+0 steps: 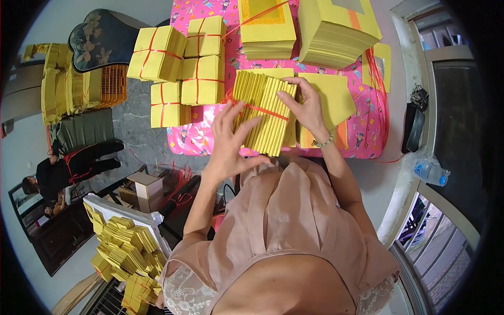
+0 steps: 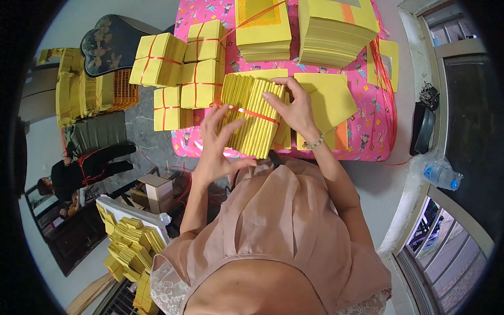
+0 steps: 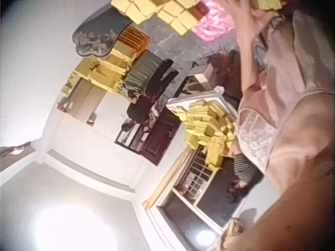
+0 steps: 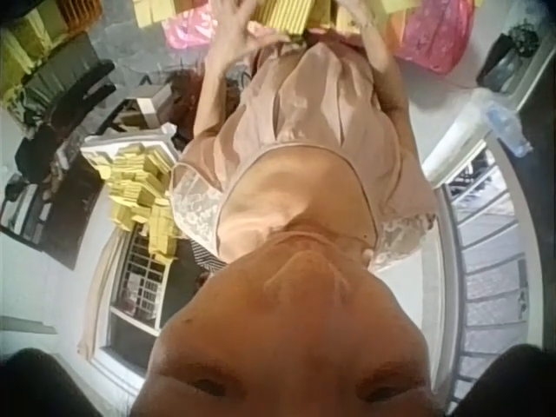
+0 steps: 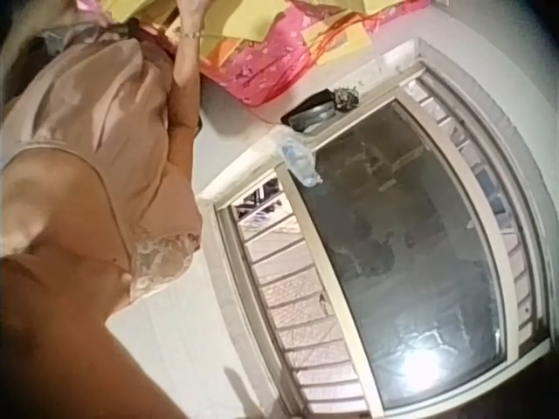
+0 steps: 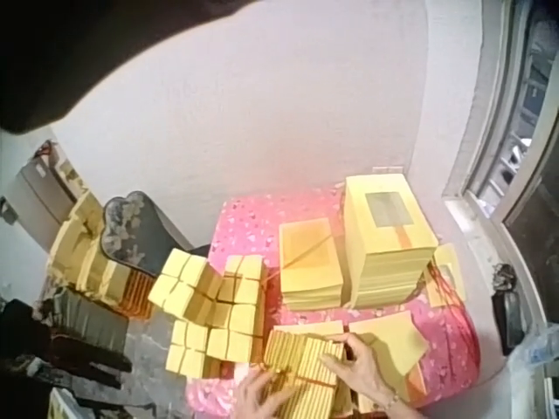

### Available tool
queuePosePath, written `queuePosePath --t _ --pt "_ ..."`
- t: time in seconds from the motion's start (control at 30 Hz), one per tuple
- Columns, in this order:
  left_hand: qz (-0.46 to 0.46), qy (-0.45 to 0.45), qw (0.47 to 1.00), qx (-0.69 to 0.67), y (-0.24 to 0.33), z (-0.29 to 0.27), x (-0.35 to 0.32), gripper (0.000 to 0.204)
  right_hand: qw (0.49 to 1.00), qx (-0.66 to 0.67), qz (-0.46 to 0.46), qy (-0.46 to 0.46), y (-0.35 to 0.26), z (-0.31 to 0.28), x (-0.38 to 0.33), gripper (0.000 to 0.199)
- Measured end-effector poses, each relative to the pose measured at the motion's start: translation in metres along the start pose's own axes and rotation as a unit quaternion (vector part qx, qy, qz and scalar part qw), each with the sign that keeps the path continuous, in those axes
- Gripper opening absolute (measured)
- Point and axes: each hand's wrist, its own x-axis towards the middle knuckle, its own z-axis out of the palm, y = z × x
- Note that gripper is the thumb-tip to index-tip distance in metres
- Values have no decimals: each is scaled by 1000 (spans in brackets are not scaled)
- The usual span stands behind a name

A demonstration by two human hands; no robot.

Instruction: Stacking and tying bundles of joss paper with red ribbons.

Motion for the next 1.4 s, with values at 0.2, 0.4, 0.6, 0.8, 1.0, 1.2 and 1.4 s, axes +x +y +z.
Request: queuePosePath --t 0.2,0.4,0.6,0.8,1.0,1.2,1.4 --pt "18 -71 997 19 -7 22 -19 61 999 38 -23 13 1 2 1 37" --pt "56 -60 996 36 -15 27 -21 50 997 78 -8 15 -2 3 -2 35" --pt "49 -52 997 24 -14 29 -26 52 998 64 -24 -5 0 1 -4 35" --pt "61 -43 997 22 -18 31 -27 51 998 56 -40 5 7 3 -1 35" --pt "45 -46 997 40 -4 23 -21 46 999 33 -36 -4 6 1 1 36" --pt "61 19 995 73 -7 39 -23 46 999 40 -9 -12 8 1 3 34" --pt "45 47 997 45 -10 47 -27 40 999 43 -24 -5 9 3 4 34"
